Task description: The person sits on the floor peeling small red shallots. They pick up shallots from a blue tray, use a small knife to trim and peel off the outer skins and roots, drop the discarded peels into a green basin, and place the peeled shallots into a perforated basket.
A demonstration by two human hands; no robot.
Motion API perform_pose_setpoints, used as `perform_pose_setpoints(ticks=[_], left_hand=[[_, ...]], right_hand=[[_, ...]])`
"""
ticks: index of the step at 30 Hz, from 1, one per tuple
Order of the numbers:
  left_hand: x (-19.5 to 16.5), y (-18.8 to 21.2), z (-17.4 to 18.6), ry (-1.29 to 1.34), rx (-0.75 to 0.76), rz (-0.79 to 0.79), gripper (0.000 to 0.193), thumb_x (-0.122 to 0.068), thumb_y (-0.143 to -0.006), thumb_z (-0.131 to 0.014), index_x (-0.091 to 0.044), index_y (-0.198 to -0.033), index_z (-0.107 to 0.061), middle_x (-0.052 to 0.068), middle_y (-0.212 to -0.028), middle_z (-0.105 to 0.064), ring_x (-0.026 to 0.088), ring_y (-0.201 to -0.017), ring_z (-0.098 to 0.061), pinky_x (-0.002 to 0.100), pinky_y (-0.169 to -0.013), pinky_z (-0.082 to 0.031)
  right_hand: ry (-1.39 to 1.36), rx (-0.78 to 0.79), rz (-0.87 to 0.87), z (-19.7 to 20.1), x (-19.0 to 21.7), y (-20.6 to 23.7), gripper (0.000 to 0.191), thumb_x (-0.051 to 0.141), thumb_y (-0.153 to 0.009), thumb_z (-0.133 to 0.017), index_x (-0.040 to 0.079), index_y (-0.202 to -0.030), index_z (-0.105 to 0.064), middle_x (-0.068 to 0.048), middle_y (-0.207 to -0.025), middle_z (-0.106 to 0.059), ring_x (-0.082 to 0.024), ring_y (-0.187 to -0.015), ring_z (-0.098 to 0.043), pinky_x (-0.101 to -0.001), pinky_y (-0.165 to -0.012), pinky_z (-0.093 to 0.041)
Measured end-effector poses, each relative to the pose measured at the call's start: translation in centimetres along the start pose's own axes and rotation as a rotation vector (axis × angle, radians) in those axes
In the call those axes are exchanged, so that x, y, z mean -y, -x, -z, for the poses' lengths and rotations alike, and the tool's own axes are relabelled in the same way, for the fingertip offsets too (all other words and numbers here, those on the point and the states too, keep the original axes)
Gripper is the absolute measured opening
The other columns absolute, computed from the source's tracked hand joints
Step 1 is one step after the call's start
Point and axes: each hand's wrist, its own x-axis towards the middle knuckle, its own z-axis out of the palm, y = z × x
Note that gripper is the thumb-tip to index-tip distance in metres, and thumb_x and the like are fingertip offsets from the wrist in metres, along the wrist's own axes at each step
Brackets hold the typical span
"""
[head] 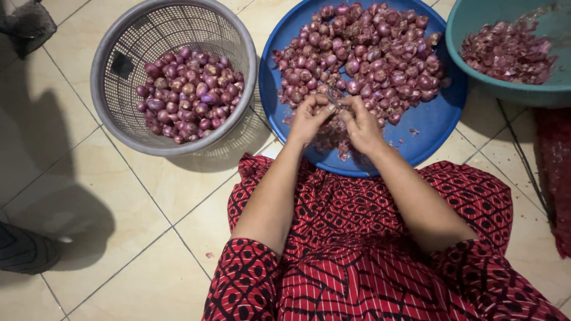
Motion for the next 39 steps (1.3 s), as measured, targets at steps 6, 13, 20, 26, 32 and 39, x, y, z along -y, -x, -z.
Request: perform_pose_setpoints(ticks=[6, 13, 20, 26, 32, 39], left_hand=[[-1.3, 0.9, -1.3, -0.058, 0.075, 0.05, 0.021, -0.008, -0.095, -0.076, -0.003, -0.114, -0.068, 0.004, -0.11, -0.071, 0.011, -0.099, -0.067, 0.025, -0.089, -0.056], [-4.0, 1.1, -1.1, 0.319, -0.021, 0.236, 0.027, -0.006, -0.093, -0.074, -0.001, -0.119, -0.066, 0.007, -0.114, -0.068, 0.016, -0.102, -0.067, 0.036, -0.089, -0.061], [-3.5, 1.0, -0.6, 0.058, 0.007, 0.048, 0.038, 0.001, -0.086, -0.081, -0.002, -0.121, -0.067, 0.007, -0.117, -0.069, 0.015, -0.105, -0.066, 0.03, -0.094, -0.056], [-4.0, 1.1, -0.8, 0.156, 0.009, 0.128, 0.042, 0.0, -0.083, -0.082, -0.002, -0.123, -0.069, 0.008, -0.117, -0.072, 0.015, -0.103, -0.067, 0.029, -0.094, -0.056], [-4.5, 0.9, -1.1, 0.119, -0.023, 0.109, 0.04, -0.001, -0.083, -0.082, -0.004, -0.119, -0.067, 0.007, -0.114, -0.072, 0.015, -0.101, -0.069, 0.031, -0.09, -0.059], [-4.1, 1.0, -0.7, 0.09, -0.013, 0.07, 0.039, 0.003, -0.08, -0.083, -0.003, -0.115, -0.068, 0.006, -0.109, -0.073, 0.013, -0.099, -0.069, 0.029, -0.089, -0.059]], right_hand=[[-0.249, 0.026, -0.087, -0.2, -3.4, -1.1, 0.022, 0.022, -0.112, -0.053, 0.004, -0.125, -0.054, -0.01, -0.104, -0.066, -0.018, -0.092, -0.063, -0.0323, -0.08, -0.052], [-0.437, 0.232, -0.287, 3.2, -0.4, -1.1, 0.038, 0.027, -0.108, -0.045, 0.014, -0.143, -0.048, 0.0, -0.069, -0.056, -0.007, -0.049, -0.045, -0.0223, -0.045, -0.036], [-0.422, 0.29, -0.161, 3.1, 2.4, -0.2, 0.038, 0.025, -0.111, -0.052, 0.01, -0.146, -0.047, 0.003, -0.084, -0.053, -0.004, -0.066, -0.05, -0.0208, -0.054, -0.039], [-0.408, 0.284, -0.319, 3.6, 2.2, -0.5, 0.036, 0.025, -0.109, -0.048, 0.014, -0.143, -0.052, 0.0, -0.075, -0.057, -0.008, -0.055, -0.045, -0.0228, -0.051, -0.037], [-0.262, 0.241, -0.144, 3.3, 2.6, -0.2, 0.033, 0.019, -0.109, -0.052, 0.011, -0.141, -0.054, 0.002, -0.088, -0.057, -0.006, -0.071, -0.055, -0.0227, -0.064, -0.049], [-0.306, 0.243, -0.308, 3.7, 3.5, -0.2, 0.04, 0.019, -0.106, -0.053, 0.017, -0.146, -0.052, 0.002, -0.083, -0.056, -0.007, -0.067, -0.052, -0.0249, -0.059, -0.043]])
